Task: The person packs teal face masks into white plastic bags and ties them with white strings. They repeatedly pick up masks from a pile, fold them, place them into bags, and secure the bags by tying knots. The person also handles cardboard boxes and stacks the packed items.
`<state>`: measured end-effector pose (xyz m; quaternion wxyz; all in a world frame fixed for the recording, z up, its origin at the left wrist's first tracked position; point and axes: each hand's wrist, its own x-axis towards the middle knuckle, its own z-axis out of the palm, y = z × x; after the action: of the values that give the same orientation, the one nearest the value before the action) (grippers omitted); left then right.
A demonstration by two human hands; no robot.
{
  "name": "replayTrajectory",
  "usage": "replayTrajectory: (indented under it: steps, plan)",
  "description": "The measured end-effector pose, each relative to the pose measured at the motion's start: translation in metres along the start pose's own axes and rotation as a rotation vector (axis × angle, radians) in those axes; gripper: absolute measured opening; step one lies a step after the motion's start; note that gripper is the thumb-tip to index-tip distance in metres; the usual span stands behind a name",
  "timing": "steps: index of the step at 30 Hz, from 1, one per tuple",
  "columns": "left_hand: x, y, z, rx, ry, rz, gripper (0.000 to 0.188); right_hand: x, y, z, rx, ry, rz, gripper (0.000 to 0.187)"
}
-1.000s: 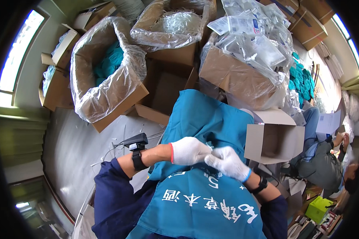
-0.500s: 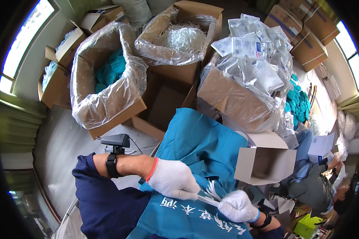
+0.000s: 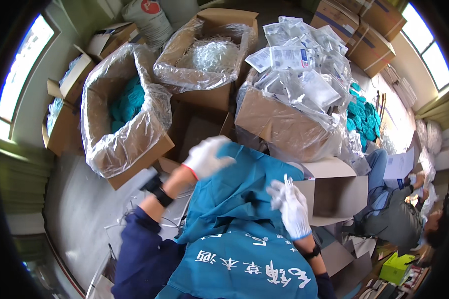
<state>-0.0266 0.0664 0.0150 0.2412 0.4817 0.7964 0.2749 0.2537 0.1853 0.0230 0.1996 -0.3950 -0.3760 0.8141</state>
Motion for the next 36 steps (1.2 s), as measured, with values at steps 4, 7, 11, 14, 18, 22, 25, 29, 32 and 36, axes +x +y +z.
replayTrajectory:
  steps: [4, 7, 11, 14, 18, 22, 25, 29, 32, 36]
  plan:
    - [-0.015, 0.051, 0.108, -0.186, -0.002, 0.342, 0.05, 0.048, 0.058, 0.006, 0.479, -0.207, -0.015, 0.026]
    - [-0.03, 0.053, 0.14, -0.226, 0.373, 0.255, 0.028, 0.054, 0.072, 0.01, 0.611, -0.26, 0.143, 0.034]
    - [-0.04, 0.045, 0.132, -1.267, 0.098, -0.015, 0.011, 0.029, 0.063, 0.011, 0.617, -0.334, 0.247, 0.045]
    - [-0.009, 0.01, 0.092, -0.437, 0.201, 0.036, 0.016, 0.011, 0.046, -0.006, 0.432, -0.223, 0.239, 0.054]
    - [0.074, 0.002, 0.008, -0.181, 0.281, 0.292, 0.024, 0.006, 0.049, -0.053, 0.389, -0.073, 0.205, 0.035]
    - [0.204, 0.015, -0.128, 0.603, 0.511, 0.19, 0.078, -0.011, 0.042, -0.07, 0.4, 0.056, 0.159, 0.022]
    - [0.258, 0.002, -0.188, 0.616, 0.711, 0.036, 0.101, -0.021, 0.038, -0.075, 0.3, 0.126, 0.059, 0.02]
    - [0.246, -0.034, -0.131, 0.455, 0.696, 0.06, 0.07, -0.027, 0.033, -0.097, -0.205, 0.368, -0.307, 0.022]
    - [0.174, -0.045, -0.002, 0.387, 0.36, 0.006, 0.043, -0.019, 0.025, -0.123, -0.834, 0.766, -0.615, 0.047]
    - [0.057, -0.133, 0.13, 0.164, 0.1, -0.279, 0.059, 0.014, 0.036, -0.169, -1.312, 0.734, -0.286, 0.076]
